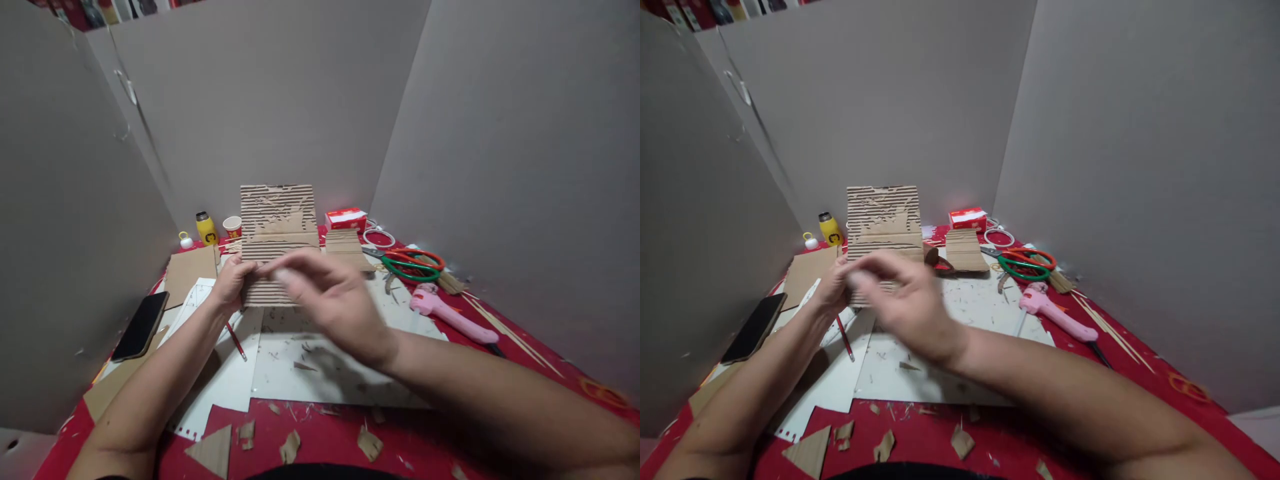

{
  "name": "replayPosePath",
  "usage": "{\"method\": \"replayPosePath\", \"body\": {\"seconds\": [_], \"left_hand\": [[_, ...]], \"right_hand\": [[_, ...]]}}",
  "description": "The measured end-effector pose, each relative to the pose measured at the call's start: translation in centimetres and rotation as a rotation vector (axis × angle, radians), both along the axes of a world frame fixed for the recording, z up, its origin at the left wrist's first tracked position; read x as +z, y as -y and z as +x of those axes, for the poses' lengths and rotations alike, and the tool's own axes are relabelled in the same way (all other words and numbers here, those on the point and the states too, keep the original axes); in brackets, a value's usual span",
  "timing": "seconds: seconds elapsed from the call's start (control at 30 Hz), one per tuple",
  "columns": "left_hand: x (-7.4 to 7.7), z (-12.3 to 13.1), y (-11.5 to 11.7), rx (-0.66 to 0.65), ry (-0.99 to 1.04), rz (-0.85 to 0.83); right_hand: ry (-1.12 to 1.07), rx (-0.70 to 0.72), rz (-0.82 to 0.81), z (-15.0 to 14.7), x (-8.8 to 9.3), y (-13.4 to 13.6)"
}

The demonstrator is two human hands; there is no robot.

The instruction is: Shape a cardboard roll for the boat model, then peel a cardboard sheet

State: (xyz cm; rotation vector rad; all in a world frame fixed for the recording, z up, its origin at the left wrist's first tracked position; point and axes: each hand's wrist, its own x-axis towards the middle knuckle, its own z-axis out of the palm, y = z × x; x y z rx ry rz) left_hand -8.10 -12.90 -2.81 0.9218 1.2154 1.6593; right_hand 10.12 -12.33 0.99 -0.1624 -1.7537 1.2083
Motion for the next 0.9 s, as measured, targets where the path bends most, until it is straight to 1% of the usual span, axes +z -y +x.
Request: {"method": "replayPosePath", "body": {"seconds": [0.03,0.07,0.1,0.13,0.2,0.27,0.33,0.4,0.5,0.57,0.73,0.8,0.9], "left_hand": [[0.0,0.3,0.1,-0.016,0.007,0.016],[-0.1,0.6,0.1,-0.037,0.014,0.029],[-0.1,0.9,0.2,-0.06,0.018,0.037],[-0.2,1.2,0.2,-0.075,0.019,0.04],[-0.4,1.6,0.4,-0.096,0.018,0.04],[-0.5,2.0,0.5,-0.112,0.008,0.034],[-0.5,2.1,0.7,-0.132,-0.005,0.012],[-0.5,2.2,0.9,-0.154,-0.009,-0.023],[-0.5,2.1,0.9,-0.154,0.007,-0.069],[-0.6,2.1,0.8,-0.143,0.008,-0.068],[-0.8,2.4,0.5,-0.163,0.031,-0.071],[-1.0,2.5,0.4,-0.144,0.052,-0.08],[-1.1,2.6,0.1,-0.065,0.092,-0.068]], "right_hand": [[-0.089,-0.215,-0.055,1.0,-0.5,-2.1],[-0.154,-0.353,-0.112,1.8,-1.0,-3.9],[-0.187,-0.428,-0.189,2.5,-1.6,-5.5],[-0.191,-0.449,-0.269,3.0,-2.2,-6.8],[-0.108,-0.34,-0.436,3.5,-3.2,-8.2],[-0.012,-0.18,-0.524,3.3,-3.9,-8.4],[0.03,-0.054,-0.526,2.8,-4.4,-8.0],[0.027,0.011,-0.495,2.4,-4.6,-7.5],[0.019,0.018,-0.464,2.3,-5.1,-7.4],[0.037,0.023,-0.459,2.5,-5.4,-7.7],[0.123,0.011,-0.461,2.9,-6.3,-8.6],[0.122,0.014,-0.477,3.0,-6.5,-8.9],[0.116,0.069,-0.522,2.9,-6.7,-9.2]]}}
